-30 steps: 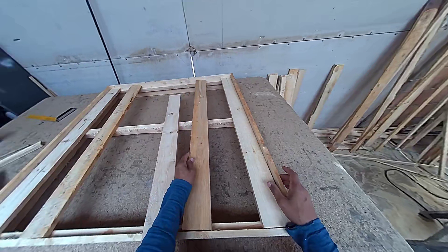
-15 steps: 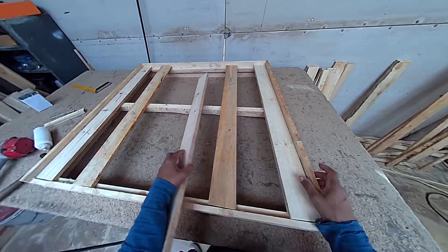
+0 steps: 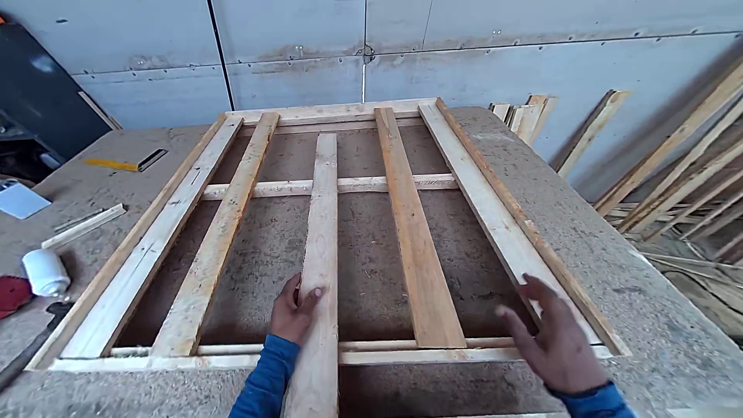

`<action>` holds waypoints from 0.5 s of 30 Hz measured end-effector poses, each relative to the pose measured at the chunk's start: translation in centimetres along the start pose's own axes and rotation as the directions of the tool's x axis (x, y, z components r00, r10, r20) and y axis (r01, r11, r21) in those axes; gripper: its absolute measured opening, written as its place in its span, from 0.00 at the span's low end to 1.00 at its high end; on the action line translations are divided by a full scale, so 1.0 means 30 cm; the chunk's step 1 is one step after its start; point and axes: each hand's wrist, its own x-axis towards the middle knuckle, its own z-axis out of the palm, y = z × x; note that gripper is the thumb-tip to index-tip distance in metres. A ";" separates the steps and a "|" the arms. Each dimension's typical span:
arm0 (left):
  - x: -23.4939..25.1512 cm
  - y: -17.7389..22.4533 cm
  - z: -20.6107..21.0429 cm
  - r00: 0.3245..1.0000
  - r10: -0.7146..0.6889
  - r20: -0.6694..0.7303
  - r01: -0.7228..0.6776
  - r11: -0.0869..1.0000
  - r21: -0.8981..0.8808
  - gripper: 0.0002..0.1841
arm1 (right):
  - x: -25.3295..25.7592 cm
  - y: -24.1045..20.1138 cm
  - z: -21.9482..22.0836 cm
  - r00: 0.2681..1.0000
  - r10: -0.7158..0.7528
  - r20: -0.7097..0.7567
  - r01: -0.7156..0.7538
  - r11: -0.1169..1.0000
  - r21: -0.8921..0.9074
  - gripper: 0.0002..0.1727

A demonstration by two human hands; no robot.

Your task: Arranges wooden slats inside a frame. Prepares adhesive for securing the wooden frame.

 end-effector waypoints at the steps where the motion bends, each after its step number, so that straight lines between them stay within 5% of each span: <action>1: 0.026 0.008 -0.019 1.000 0.028 0.009 -0.028 0.999 -0.019 0.32 | -0.030 -0.042 0.074 0.999 0.039 0.025 -0.040 0.998 0.054 0.48; 5: 0.141 0.094 -0.057 0.997 0.073 -0.001 -0.072 0.992 -0.101 0.29 | -0.097 -0.084 0.248 0.987 0.022 -0.157 -0.045 0.989 -0.142 0.44; 10: 0.279 0.235 -0.054 0.995 0.084 -0.054 -0.085 0.996 -0.012 0.30 | -0.089 -0.065 0.253 0.989 0.095 -0.115 -0.114 0.977 -0.180 0.44; 15: 0.442 0.135 0.032 1.000 0.003 0.019 -0.004 0.999 0.045 0.26 | -0.083 -0.075 0.244 0.989 0.133 -0.064 -0.143 0.972 -0.188 0.44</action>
